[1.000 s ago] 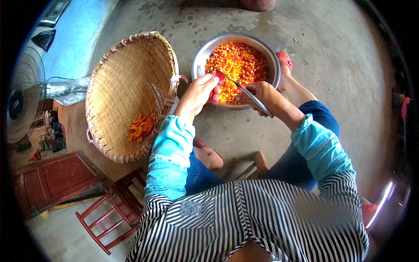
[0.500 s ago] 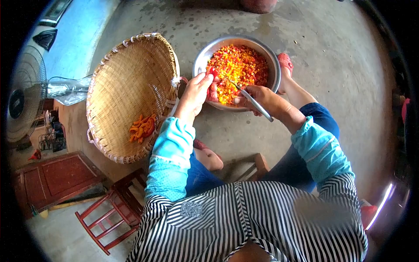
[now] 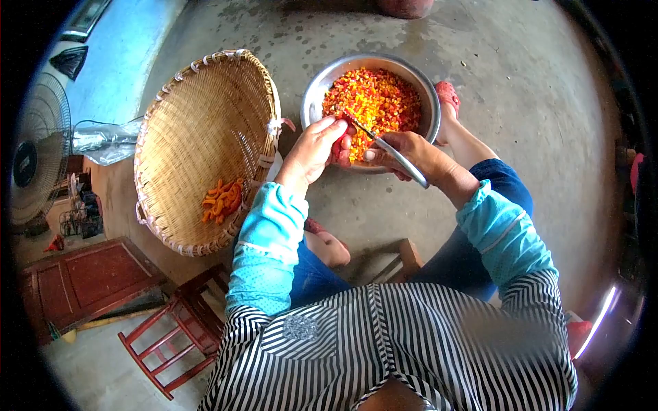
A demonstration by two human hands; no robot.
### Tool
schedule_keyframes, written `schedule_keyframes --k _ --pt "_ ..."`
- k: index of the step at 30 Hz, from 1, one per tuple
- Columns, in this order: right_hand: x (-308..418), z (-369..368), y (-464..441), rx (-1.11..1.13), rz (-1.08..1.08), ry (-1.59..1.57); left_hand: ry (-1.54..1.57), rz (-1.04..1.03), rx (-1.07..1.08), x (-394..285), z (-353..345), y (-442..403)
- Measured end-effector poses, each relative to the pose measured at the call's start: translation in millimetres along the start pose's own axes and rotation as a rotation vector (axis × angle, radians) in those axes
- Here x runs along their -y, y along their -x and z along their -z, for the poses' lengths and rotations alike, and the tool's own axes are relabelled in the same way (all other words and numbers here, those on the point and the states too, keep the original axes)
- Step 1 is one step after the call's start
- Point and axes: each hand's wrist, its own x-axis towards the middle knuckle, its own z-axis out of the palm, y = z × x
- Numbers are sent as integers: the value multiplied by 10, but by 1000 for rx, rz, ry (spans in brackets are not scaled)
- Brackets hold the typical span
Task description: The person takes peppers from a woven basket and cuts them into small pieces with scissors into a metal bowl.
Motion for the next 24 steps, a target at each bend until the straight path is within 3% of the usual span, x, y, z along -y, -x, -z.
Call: schedule_keyframes --k 13,19,24 --pt "75 44 48 21 -112 29 -36 63 -46 -23 27 1" --pt "46 66 15 -88 -103 2 -4 13 -92 -45 -12 6" --pt "-104 24 -75 -38 42 135 78 1 -41 -70 20 30"
